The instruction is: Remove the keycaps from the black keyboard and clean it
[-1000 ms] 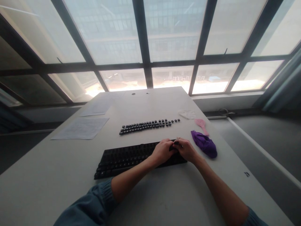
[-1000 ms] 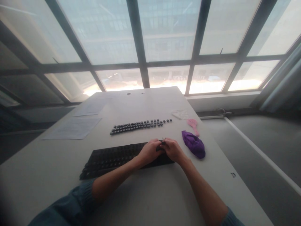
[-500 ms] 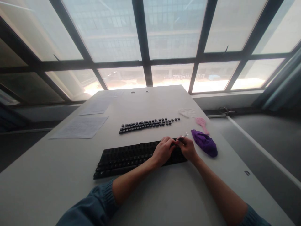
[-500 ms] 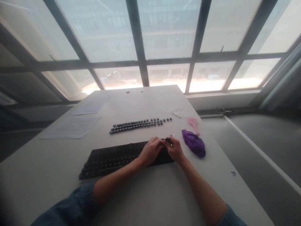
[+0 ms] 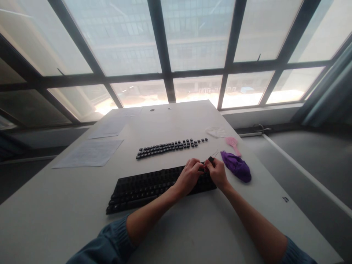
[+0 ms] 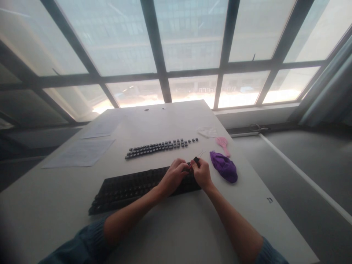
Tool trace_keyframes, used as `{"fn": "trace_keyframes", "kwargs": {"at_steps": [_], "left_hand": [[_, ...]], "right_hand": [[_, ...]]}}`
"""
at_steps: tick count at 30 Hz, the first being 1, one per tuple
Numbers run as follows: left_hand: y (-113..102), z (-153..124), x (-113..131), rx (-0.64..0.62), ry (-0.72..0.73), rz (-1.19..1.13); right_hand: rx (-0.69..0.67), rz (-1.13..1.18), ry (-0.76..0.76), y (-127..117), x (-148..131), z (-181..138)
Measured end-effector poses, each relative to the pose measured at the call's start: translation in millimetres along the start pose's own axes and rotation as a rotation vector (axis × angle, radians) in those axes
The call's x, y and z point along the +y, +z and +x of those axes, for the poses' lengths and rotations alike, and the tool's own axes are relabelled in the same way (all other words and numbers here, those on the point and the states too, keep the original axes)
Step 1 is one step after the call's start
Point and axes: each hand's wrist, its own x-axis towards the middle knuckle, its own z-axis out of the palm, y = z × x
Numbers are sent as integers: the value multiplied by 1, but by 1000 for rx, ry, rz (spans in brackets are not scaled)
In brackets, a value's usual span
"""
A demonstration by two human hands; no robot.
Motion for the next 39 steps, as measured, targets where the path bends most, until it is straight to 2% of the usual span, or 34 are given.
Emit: {"fn": "trace_keyframes", "kwargs": {"at_steps": [4,8,10,12,16,22,31,35,39], "left_hand": [[-16,17,-3,36,-71,-85],[-24,63,-36,96,-107,-7],[-20,90,-55,59,-125,142],[-13,114,-72,44,-131,196],[8,143,-91,-21,-114,272],[27,149,-99,-125,-65,416],[28,149,-102,-173,-56,498],[21,151,-103,-150,-36,474],[1,147,-100,-65,-41,445]], "right_hand": [[75,28,24,-2,4,4],[98,77,35,-4,6,6],[97,72,30,-5,7,7],[99,62,20,-5,7,8],[106,74,19,-6,10,11],[128,98,22,-10,15,16],[118,133,18,-13,6,15],[104,156,16,-15,3,16],[71,153,-23,-20,4,19]]}}
